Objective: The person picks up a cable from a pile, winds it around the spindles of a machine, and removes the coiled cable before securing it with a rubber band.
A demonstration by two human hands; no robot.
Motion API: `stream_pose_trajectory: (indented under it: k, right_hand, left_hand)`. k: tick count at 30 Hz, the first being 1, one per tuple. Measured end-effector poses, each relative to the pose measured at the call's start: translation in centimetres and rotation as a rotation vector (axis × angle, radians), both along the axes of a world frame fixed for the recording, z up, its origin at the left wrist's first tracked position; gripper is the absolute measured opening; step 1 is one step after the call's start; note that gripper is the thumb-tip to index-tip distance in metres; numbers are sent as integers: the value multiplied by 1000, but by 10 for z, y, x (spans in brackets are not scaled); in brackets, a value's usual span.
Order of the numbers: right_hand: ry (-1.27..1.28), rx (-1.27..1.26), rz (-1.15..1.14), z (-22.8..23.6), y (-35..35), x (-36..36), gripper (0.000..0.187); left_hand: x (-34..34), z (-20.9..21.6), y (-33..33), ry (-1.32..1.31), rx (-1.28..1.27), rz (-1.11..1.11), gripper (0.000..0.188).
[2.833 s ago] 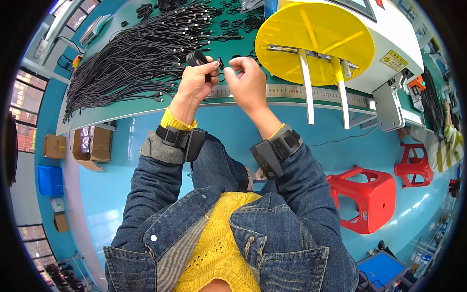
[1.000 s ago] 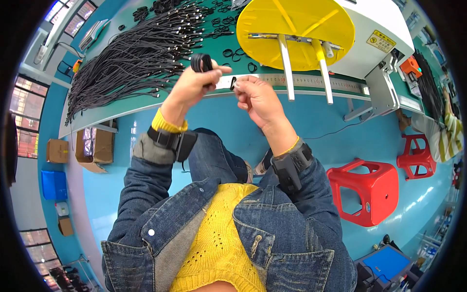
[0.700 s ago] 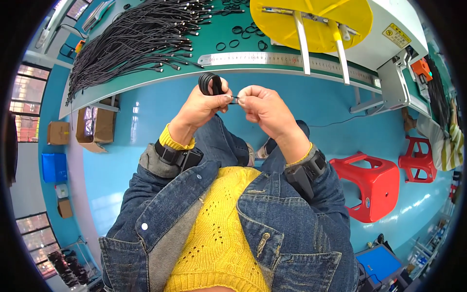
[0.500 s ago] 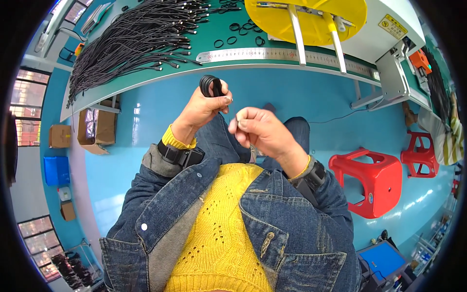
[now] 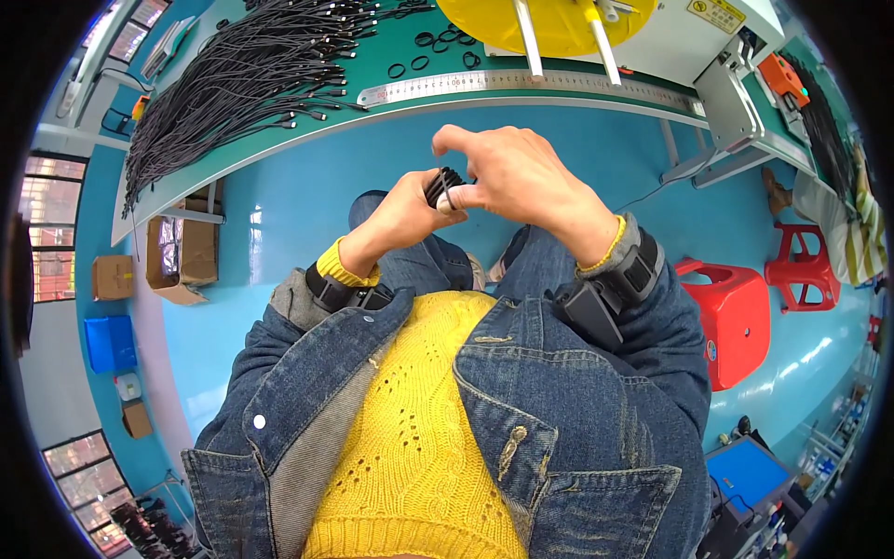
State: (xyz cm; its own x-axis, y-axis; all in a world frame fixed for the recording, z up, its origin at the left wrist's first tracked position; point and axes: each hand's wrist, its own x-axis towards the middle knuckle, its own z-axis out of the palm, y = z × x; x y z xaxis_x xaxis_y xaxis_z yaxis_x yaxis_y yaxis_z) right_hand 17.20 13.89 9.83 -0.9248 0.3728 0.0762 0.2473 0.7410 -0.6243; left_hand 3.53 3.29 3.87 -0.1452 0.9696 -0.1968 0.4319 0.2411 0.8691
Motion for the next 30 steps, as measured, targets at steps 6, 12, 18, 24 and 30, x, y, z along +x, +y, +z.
stream_pose_trajectory:
  k: [6,12,18,24,30]
  right_hand:
    - [-72,125,186,-17,-2,-11,51]
    - [55,-589,185,-57,-2,-4,46]
    - [163,-1283,-205,-69,-8,13,31]
    - [38,-33,-126,-29,-28,-14,38]
    - [21,137,-154,-65,-26,-37,42]
  left_hand:
    - [5,8,3,-56,42,17,28]
    - [9,-5,-8,-427,369,76,35]
    - [-5,4,-18,-692,10,-14,33]
    - [7,-18,-11,-244,199,-145,21]
    - [-6,-34,-13,-511,-51,-18,10]
